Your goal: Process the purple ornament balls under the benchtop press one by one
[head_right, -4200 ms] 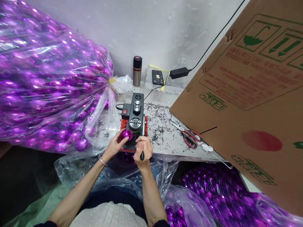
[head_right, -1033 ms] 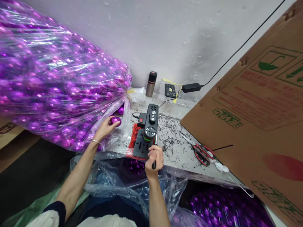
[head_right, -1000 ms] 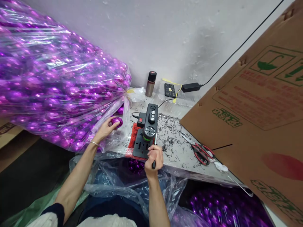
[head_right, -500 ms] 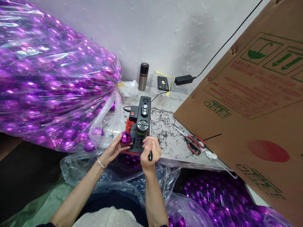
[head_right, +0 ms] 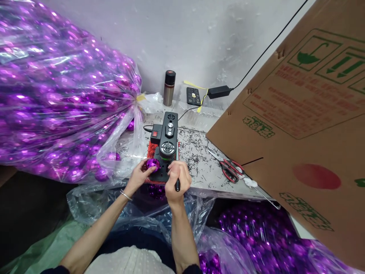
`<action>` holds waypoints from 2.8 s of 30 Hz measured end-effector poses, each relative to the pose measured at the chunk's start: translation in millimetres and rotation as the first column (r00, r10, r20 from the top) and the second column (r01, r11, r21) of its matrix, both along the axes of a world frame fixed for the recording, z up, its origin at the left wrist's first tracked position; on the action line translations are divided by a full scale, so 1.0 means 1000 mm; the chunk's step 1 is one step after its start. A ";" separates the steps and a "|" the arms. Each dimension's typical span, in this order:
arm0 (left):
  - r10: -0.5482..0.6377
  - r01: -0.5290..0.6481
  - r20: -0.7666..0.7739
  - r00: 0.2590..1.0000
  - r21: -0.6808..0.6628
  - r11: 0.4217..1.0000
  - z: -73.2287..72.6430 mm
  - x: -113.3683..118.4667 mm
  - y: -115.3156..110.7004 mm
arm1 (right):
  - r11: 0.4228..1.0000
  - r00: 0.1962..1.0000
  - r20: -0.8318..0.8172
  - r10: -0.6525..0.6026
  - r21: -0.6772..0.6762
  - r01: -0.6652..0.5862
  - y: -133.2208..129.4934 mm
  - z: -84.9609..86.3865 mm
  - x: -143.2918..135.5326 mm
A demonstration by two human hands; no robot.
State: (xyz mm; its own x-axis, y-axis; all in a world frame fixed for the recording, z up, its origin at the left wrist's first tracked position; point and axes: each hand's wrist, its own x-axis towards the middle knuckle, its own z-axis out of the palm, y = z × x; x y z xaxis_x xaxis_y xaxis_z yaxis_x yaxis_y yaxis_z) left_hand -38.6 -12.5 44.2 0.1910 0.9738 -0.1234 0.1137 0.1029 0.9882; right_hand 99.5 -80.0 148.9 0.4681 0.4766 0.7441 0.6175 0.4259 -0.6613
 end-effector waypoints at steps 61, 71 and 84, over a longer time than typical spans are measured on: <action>-0.064 0.229 -0.315 0.947 0.523 0.821 -0.033 0.033 0.003 | 0.988 0.997 0.051 -0.063 0.142 0.055 0.009 -0.067 -0.002; -0.041 0.211 -0.294 0.955 0.575 0.790 -0.037 0.035 0.004 | 0.986 0.996 0.083 -0.040 0.166 0.026 0.010 -0.076 0.001; -0.161 0.351 -0.352 0.922 0.584 0.732 -0.028 0.012 -0.021 | 1.000 1.000 -0.006 0.003 -0.004 -0.003 0.000 -0.002 0.004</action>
State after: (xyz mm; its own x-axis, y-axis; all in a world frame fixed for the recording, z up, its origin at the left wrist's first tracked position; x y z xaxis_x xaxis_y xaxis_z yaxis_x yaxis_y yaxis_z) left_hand -26.1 -33.5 16.2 0.4979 0.7637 0.4109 0.3028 -0.5971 0.7428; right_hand 103.5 -80.5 146.8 0.4712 0.4810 0.7393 0.6120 0.4253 -0.6668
